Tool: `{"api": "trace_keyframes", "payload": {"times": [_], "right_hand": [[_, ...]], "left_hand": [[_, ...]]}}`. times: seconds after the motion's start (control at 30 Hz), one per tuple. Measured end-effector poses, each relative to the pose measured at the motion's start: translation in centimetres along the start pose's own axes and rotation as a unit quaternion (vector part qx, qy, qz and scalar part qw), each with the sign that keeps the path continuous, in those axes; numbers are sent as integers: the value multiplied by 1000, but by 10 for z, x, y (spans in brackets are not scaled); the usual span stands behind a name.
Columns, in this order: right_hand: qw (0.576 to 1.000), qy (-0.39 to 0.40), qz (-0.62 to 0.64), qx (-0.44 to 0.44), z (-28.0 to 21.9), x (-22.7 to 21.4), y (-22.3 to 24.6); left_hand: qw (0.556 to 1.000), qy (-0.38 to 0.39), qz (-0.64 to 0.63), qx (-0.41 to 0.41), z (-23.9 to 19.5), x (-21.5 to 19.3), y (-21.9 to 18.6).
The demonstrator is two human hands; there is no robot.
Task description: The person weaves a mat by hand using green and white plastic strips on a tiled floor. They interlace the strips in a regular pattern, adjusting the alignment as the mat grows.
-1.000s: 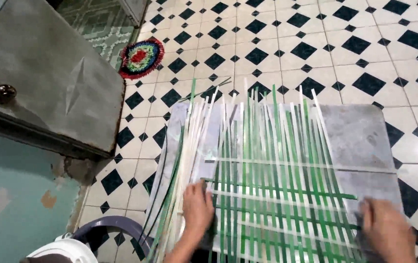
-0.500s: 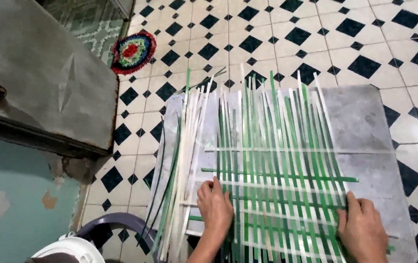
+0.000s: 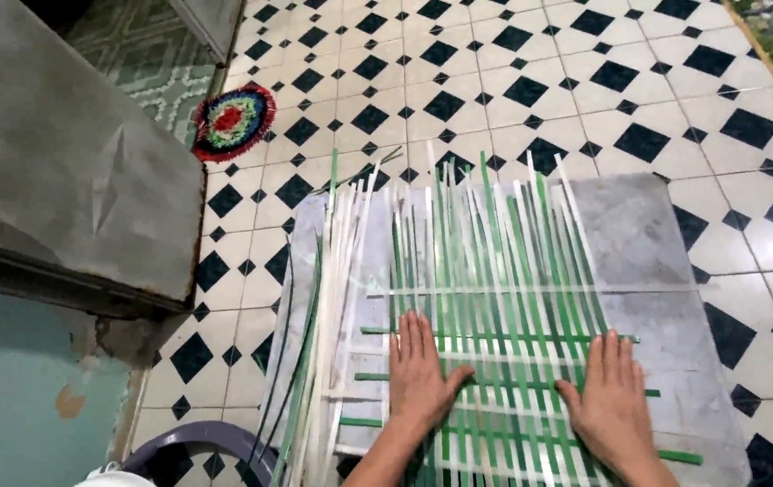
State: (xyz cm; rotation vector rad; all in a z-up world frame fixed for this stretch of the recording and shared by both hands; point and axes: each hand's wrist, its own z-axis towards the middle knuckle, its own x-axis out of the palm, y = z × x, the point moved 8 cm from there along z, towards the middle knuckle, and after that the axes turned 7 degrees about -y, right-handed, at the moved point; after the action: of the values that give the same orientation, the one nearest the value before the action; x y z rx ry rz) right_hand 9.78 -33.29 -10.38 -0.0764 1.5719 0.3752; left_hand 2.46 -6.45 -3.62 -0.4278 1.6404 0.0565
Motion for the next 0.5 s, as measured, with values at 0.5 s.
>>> {"api": "trace_keyframes", "payload": {"times": [0.5], "right_hand": [[1000, 9, 6, 16, 1, -11, 14]], "left_hand": [[995, 98, 28, -17, -14, -31, -18]]}}
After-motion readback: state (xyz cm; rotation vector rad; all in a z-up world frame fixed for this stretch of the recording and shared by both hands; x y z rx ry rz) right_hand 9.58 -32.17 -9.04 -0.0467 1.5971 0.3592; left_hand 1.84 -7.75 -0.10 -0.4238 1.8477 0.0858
